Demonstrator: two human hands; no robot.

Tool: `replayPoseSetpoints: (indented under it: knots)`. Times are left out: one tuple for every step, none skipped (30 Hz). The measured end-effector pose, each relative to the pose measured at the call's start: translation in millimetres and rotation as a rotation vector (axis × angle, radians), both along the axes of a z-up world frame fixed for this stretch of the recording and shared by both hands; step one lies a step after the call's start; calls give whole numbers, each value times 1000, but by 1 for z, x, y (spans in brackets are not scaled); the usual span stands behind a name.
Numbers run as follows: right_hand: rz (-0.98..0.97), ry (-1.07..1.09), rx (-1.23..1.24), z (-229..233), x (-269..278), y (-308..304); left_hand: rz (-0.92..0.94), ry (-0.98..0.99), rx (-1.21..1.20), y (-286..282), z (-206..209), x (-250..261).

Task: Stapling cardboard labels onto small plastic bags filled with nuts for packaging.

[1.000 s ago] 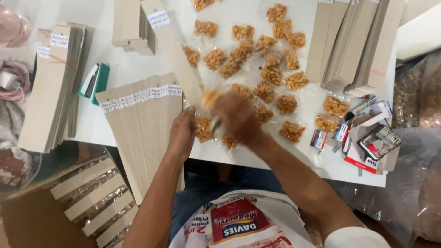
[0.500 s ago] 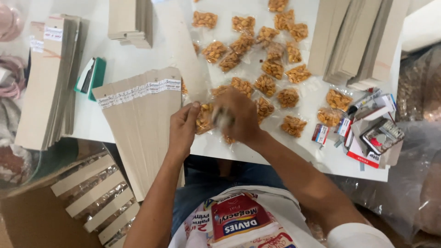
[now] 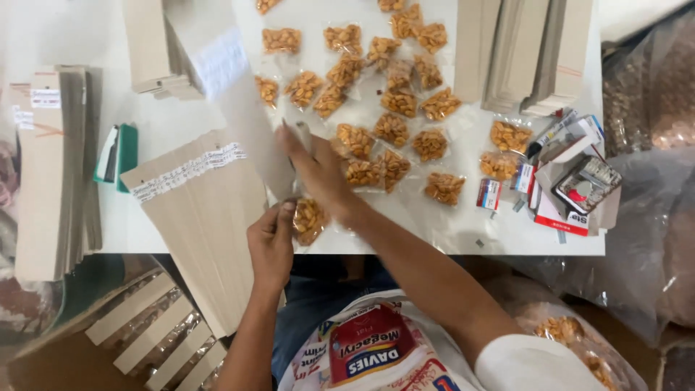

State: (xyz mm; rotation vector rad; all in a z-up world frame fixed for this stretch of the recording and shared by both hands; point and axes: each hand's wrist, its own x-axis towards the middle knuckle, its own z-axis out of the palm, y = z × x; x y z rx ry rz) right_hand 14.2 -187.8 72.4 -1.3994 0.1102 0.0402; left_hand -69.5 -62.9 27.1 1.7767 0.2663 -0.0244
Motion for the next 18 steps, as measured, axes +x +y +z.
replayPoseSetpoints:
  knots:
    - [75,-90,-173,0,0,-10,74,51,-65,1,1,2]
    - [83,-99,-174,-14,3,-24,83,43,-66,7,-10,5]
    - [95,-185,-821,-28,4,-40,136,131,-105,11,-22,4]
    - [95,-272,-1467,-42,5,-56,189,219,-144,15,-34,3]
    - [104,-282,-1470,-69,13,-69,200,217,-149,8,-18,7]
    - [54,-364,-1548,-97,21,-82,212,264,-217,2,-2,11]
    - [-3,-448,-1623,-123,31,-95,220,307,-284,-4,14,18]
    - [1,-457,-1623,-113,34,-94,228,303,-287,-5,19,23]
    - [-83,-524,-1503,-104,33,-94,230,318,-342,-6,24,26]
    - [-164,-586,-1380,-95,32,-94,231,333,-396,-8,29,29]
    - [-158,-593,-1377,-98,29,-86,240,329,-398,-3,18,33]
    - [-162,-888,-1326,-101,25,-77,224,340,-447,2,8,37]
    - [-162,-1172,-1252,-106,18,-68,210,358,-494,7,-3,37]
    - [-153,-1172,-1246,-94,1,-54,220,362,-494,10,-18,36]
    - [-47,-1197,-1205,-81,-14,-42,229,377,-559,13,-33,37]
    - [58,-1220,-1163,-68,-29,-30,238,391,-623,15,-47,38]
    - [64,-1222,-1159,-64,-31,-30,245,391,-625,9,-20,37]
    - [75,-1229,-1188,-59,-33,-31,242,404,-629,3,8,36]
